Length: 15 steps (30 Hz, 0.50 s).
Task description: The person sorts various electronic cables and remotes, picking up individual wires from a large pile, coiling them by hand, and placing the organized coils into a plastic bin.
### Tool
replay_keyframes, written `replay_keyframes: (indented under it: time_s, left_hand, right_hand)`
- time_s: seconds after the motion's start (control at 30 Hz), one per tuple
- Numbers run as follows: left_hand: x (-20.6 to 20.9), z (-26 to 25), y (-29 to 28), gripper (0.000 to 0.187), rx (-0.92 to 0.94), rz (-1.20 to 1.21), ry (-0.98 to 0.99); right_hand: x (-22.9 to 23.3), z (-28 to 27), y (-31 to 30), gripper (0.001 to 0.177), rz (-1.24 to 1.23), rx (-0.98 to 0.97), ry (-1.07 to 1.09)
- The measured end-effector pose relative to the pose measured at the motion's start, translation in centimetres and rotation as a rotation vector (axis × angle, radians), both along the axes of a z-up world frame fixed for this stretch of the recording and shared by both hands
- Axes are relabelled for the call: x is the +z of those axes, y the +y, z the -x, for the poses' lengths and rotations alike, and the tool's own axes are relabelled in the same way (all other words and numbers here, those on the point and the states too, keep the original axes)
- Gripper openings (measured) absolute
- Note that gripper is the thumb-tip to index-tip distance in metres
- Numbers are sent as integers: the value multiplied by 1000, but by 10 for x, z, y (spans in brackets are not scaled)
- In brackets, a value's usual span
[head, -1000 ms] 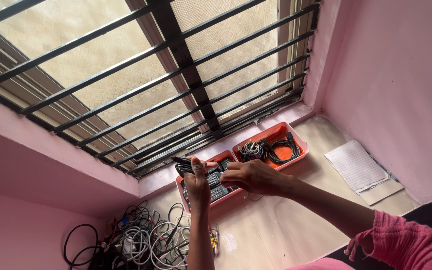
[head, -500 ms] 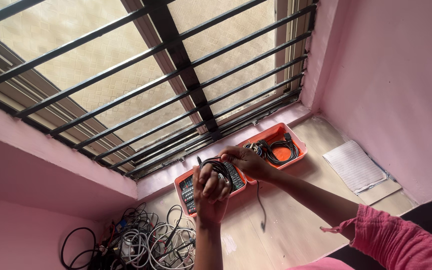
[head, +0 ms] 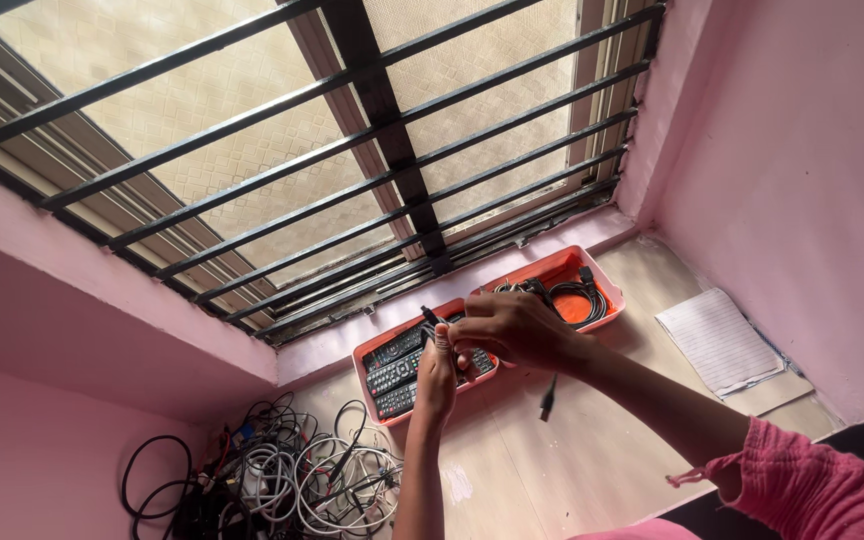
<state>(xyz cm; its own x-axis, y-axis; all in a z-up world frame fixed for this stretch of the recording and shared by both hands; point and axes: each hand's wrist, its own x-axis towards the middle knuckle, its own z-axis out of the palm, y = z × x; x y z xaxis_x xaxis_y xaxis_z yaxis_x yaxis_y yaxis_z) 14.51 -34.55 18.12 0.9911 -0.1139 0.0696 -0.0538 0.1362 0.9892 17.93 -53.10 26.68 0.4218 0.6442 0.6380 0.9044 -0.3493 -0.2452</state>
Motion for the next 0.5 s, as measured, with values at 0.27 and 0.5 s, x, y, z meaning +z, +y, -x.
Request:
replay_keyframes:
  time_s: [0.27,0.5]
  left_hand:
    - [30,23,-2,45,-588,1093,-13]
    - [62,4,14,30,92,1140,-233]
  right_hand:
    - [-54,-41,0,21,-381,152,538]
    - [-94,19,34,24,-413,33,1221]
